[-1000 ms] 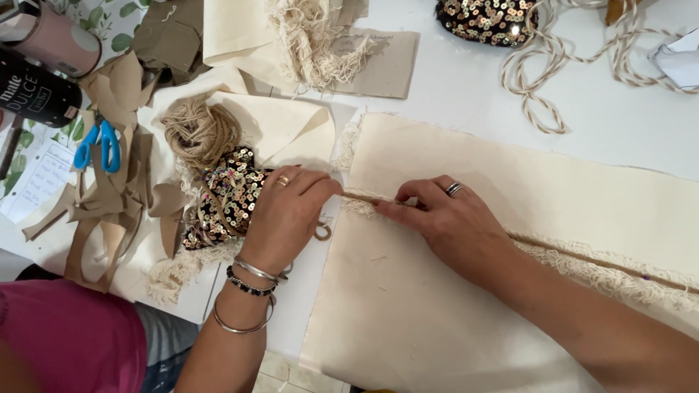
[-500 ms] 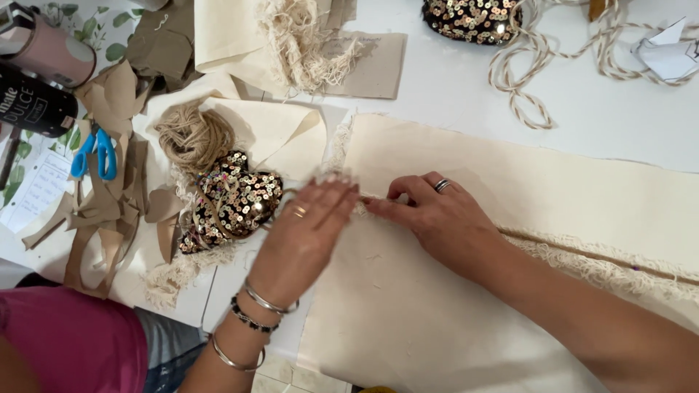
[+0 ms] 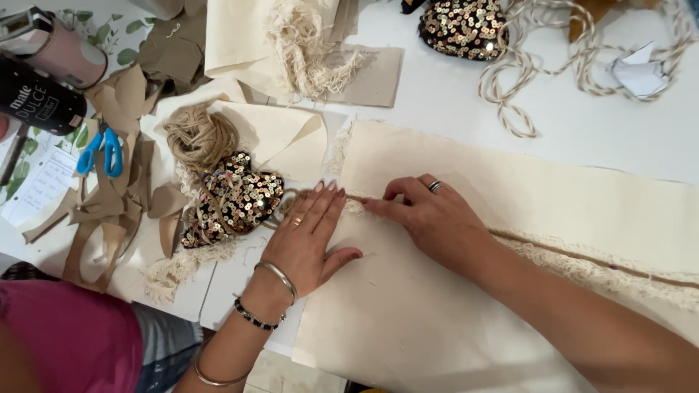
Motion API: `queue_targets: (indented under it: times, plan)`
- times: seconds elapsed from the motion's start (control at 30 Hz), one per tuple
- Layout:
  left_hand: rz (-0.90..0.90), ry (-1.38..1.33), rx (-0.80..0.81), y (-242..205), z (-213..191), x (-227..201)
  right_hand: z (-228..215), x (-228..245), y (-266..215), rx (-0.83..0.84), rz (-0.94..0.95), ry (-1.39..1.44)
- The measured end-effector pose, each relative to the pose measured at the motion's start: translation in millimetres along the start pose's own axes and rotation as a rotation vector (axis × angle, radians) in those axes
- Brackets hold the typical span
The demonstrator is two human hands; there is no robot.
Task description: Measuring and aligning decorative trim on a piece of fabric using a measuring tape
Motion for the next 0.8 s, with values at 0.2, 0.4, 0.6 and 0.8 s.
queue_targets:
  times: [0.2,0.4,0.6,0.8]
  plan:
    - [0.012,-0.014,-0.081,-4.8,6.8,1.6,-52.6,10.5,-20.2,-0.311,-0.149,0.187]
    - [-0.031,-0.109,-0.028,-5.4,-16.0,2.7,-37.0,95.8,-119.3,0.430,-0.200,1.170]
    - [0.085,-0.723,-0.360,-47.7,-154.7,-78.3,9.2,114.7,-178.5,0.712,-0.007,1.579]
    - [0.251,-1.029,0.236,-51.4,-174.1,-169.7,-172.3,153.9,-154.3,-0.174,-0.418,0.282]
Point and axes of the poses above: each hand's wrist, its own y-axis towards the middle knuckle, its own z-axis out of the palm, x = y × z, the point moved 9 cm from there along y, towards the middle knuckle, and after that the axes turned 10 degrees about x, right-handed, at the moved point
